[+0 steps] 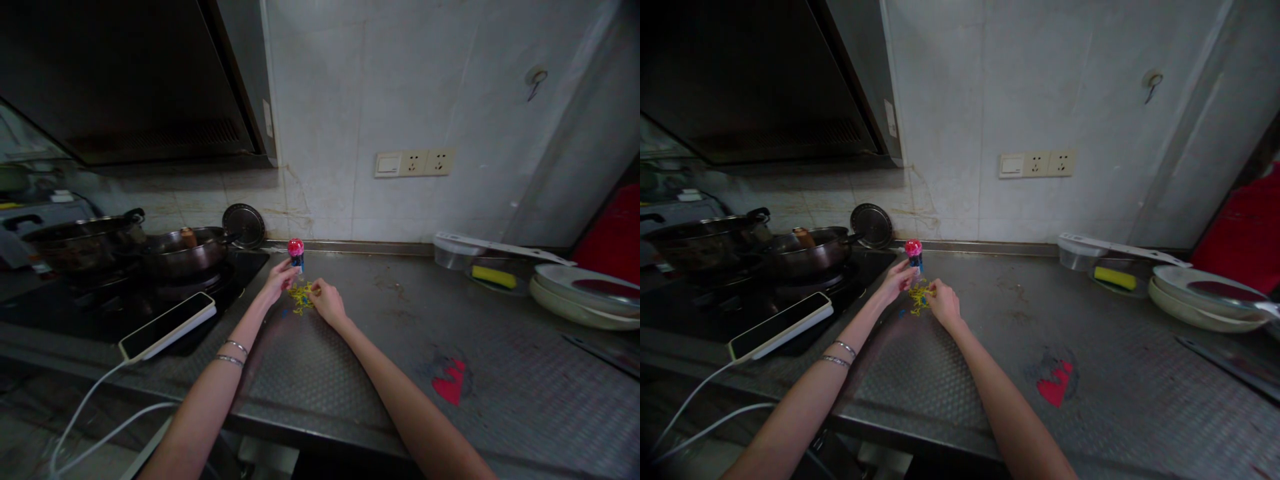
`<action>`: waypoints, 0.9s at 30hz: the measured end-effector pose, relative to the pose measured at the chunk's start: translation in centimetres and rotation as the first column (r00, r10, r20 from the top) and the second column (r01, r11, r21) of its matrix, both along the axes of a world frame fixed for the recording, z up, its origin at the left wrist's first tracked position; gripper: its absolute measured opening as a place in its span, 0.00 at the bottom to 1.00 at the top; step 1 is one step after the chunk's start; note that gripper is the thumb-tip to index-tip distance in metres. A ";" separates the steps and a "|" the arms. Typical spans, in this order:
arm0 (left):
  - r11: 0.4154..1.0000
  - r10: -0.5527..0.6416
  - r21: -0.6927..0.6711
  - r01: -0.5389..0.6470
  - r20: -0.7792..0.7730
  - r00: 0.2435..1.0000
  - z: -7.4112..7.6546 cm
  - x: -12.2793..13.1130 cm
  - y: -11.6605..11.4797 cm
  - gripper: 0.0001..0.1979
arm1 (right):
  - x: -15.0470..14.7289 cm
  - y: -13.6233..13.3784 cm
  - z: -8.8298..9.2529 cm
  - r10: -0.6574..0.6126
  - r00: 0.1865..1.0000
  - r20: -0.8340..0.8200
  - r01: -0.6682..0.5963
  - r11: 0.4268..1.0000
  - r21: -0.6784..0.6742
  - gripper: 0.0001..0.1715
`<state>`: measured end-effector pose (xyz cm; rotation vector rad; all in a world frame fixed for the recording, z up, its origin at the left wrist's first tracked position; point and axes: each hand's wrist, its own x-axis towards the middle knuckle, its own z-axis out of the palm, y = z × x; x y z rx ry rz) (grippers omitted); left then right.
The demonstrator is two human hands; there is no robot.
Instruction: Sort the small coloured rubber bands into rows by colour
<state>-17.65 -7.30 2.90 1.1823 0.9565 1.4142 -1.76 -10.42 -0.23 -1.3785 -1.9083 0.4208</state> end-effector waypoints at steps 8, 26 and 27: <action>0.996 0.091 0.033 -0.089 -0.066 0.994 -0.3 0.1 0.2 0.26 | -0.1 1.2 1.8 0.004 0.970 -0.243 0.002 1.000 0.025 0.21; 0.969 0.246 -0.026 -0.245 0.015 0.969 0.0 2.6 -0.2 0.05 | 0.0 7.8 6.9 0.051 0.344 -0.938 -0.313 0.948 -0.064 0.21; 0.975 0.216 -0.070 -0.212 0.057 0.975 -0.1 2.8 -0.2 0.06 | 0.1 7.7 7.0 0.063 0.305 -0.950 -0.331 0.943 -0.044 0.20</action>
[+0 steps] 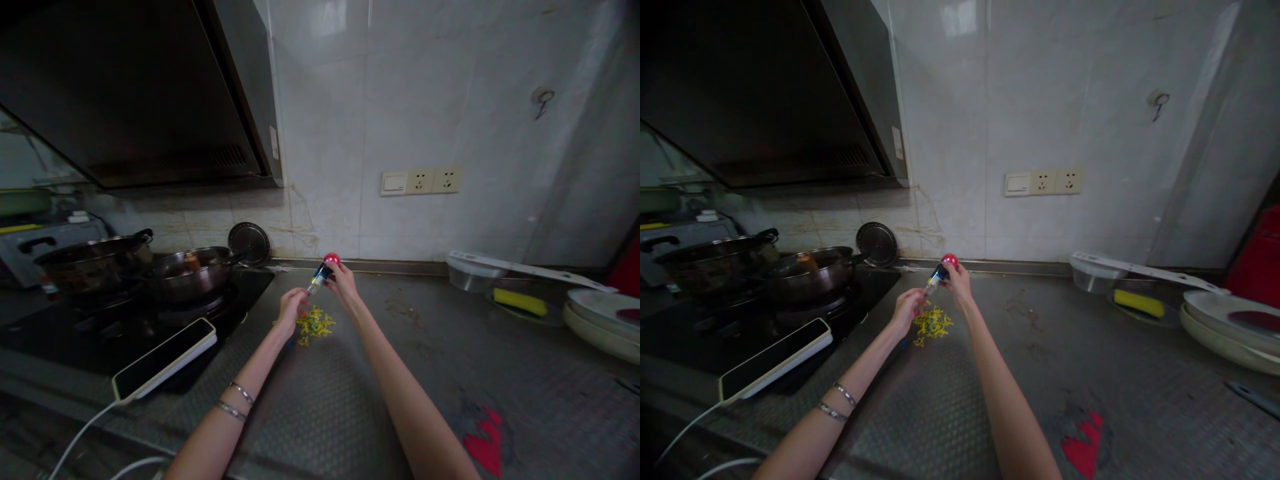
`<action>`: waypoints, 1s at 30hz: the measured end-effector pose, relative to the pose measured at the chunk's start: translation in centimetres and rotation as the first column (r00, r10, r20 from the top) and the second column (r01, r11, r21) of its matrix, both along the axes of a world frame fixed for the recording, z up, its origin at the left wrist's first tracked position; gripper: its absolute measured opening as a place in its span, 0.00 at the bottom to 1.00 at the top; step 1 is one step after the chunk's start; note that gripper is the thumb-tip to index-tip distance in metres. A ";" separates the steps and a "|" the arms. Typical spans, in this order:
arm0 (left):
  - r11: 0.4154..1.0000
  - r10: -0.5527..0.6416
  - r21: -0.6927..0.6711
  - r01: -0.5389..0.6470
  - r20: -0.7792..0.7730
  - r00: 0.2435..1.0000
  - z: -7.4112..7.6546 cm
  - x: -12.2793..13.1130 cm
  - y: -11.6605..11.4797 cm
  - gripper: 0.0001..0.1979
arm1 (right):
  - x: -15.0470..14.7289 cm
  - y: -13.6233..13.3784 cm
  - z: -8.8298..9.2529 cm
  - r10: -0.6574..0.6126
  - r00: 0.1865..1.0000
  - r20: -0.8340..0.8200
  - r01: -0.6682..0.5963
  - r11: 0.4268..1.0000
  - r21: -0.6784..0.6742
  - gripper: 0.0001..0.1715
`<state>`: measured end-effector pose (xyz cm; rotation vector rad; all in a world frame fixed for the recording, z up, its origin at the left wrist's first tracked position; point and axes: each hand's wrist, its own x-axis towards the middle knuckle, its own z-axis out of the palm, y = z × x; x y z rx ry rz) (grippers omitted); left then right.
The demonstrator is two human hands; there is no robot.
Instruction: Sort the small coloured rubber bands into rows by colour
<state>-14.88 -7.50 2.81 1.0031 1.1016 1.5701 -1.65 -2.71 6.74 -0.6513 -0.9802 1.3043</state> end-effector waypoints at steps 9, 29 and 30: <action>0.902 -0.377 -0.025 0.432 0.445 0.812 0.0 1.1 -0.6 0.23 | -0.4 -0.1 -0.5 0.044 0.988 -0.146 -0.051 0.998 -0.047 0.19; 0.790 -0.578 0.076 0.608 0.420 0.700 -0.3 1.3 -1.5 0.30 | -0.3 -0.3 -0.5 0.296 0.927 -0.232 -0.299 0.954 0.020 0.18; 0.785 -0.588 0.074 0.615 0.399 0.703 -0.3 1.3 -1.4 0.31 | -0.2 -0.1 -0.6 0.288 0.929 -0.234 -0.291 0.956 0.021 0.16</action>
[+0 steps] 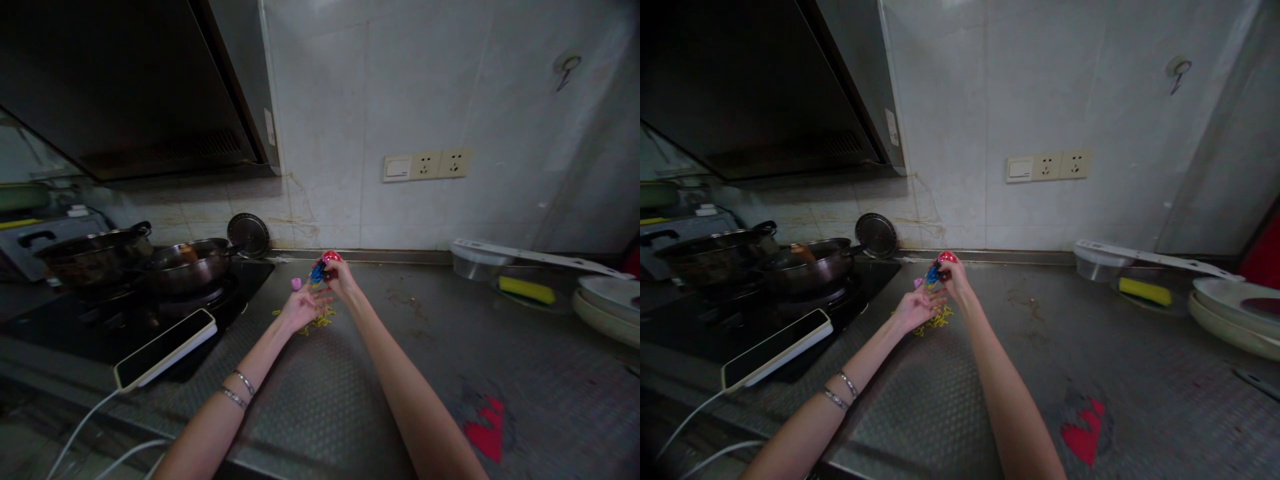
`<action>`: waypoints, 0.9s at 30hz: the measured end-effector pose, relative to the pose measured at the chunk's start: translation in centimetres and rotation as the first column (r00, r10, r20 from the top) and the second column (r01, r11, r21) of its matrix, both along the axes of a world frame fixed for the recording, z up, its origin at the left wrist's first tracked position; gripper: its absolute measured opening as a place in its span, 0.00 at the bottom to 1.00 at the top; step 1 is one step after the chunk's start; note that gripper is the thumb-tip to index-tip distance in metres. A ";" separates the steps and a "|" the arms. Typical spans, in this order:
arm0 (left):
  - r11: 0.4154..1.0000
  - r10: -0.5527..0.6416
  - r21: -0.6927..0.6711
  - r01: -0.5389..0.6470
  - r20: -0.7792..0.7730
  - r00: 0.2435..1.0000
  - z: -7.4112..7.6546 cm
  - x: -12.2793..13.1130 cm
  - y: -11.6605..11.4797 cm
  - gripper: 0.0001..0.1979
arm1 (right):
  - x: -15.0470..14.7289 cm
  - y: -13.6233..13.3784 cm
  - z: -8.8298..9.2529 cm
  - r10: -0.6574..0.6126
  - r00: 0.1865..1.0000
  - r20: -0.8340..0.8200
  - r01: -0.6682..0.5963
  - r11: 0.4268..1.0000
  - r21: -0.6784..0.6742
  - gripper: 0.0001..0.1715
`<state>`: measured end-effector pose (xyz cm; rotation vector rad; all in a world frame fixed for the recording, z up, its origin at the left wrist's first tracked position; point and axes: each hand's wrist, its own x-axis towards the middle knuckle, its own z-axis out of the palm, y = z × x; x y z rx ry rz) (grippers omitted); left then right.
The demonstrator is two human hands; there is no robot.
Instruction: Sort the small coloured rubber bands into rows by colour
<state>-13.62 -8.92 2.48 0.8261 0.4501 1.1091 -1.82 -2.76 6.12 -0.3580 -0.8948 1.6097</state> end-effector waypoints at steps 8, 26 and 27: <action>0.993 -0.070 0.079 0.084 -0.169 0.983 -0.3 -0.3 0.3 0.31 | 1.8 0.8 0.3 -0.077 0.995 -0.062 0.076 0.997 -0.030 0.11; 0.932 0.356 0.148 -0.331 -0.552 0.754 -0.7 -0.4 1.3 0.10 | 2.0 0.3 1.3 -0.216 0.967 0.136 0.204 0.974 0.100 0.18; 0.932 0.352 0.143 -0.334 -0.581 0.734 -0.7 -0.6 1.4 0.10 | 1.9 0.3 1.4 -0.224 0.962 0.153 0.208 0.971 0.116 0.19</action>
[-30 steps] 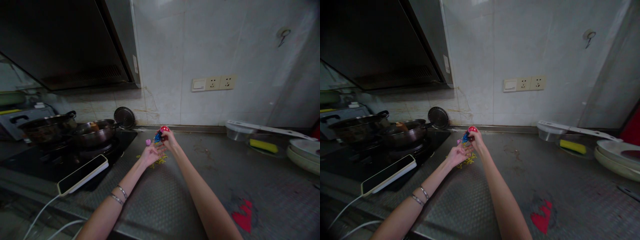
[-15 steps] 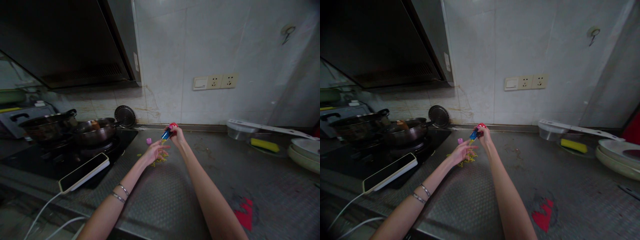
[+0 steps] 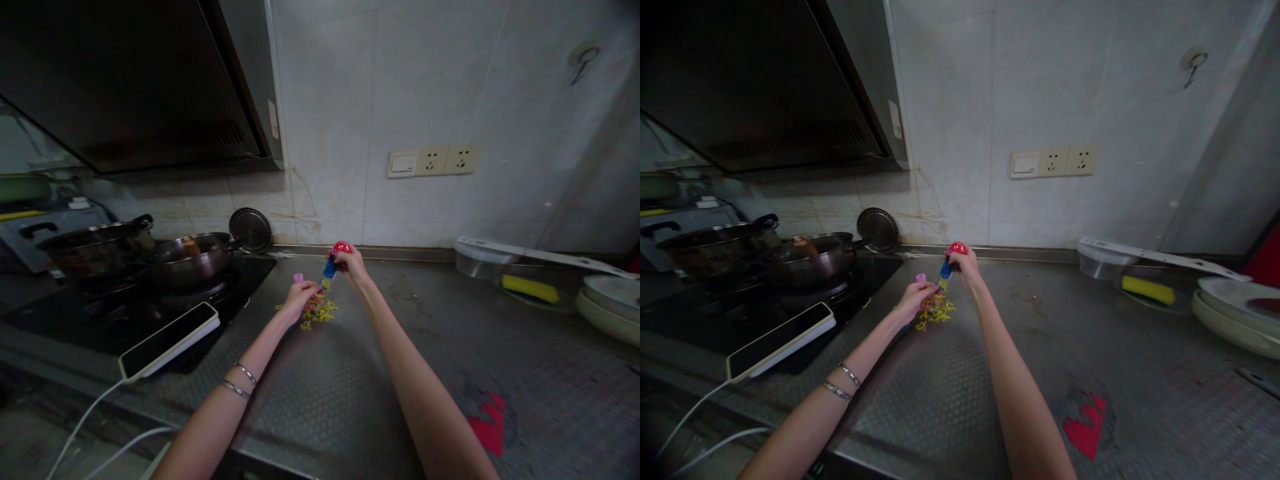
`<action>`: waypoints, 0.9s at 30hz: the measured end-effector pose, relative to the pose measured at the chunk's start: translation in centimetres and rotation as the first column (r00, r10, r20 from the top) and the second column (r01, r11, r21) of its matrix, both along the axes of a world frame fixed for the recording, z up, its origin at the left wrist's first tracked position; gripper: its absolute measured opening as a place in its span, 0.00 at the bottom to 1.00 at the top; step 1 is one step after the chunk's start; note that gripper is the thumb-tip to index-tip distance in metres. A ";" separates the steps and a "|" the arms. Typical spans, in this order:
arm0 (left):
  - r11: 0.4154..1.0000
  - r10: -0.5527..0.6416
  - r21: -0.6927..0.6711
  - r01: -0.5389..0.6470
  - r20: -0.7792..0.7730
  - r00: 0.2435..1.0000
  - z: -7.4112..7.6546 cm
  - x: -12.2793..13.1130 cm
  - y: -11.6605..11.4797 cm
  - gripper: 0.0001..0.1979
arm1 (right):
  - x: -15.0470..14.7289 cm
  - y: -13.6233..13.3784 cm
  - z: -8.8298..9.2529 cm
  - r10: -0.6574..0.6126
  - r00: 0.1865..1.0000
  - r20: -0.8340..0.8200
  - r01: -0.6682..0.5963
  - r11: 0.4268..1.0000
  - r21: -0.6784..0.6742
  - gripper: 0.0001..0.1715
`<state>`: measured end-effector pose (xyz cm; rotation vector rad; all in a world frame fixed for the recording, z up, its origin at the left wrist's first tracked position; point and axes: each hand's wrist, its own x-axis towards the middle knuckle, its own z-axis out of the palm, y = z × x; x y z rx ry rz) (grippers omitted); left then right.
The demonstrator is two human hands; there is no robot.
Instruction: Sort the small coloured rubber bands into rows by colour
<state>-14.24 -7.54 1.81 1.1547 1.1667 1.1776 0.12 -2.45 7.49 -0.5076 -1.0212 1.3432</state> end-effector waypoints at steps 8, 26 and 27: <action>0.993 0.030 -0.108 -0.047 -0.156 0.987 -0.5 -1.0 0.7 0.14 | -0.3 0.9 -0.5 -0.027 0.964 0.264 -0.005 0.993 0.121 0.28; 0.945 0.296 0.212 -0.249 -0.233 0.926 -0.9 -1.7 1.6 0.11 | -0.1 0.5 -0.7 -0.008 0.985 0.172 0.018 0.998 -0.059 0.24; 0.937 0.305 0.239 -0.255 -0.204 0.930 -0.7 -1.6 1.5 0.11 | 0.0 0.4 -0.7 -0.014 0.989 0.148 0.026 0.997 -0.075 0.23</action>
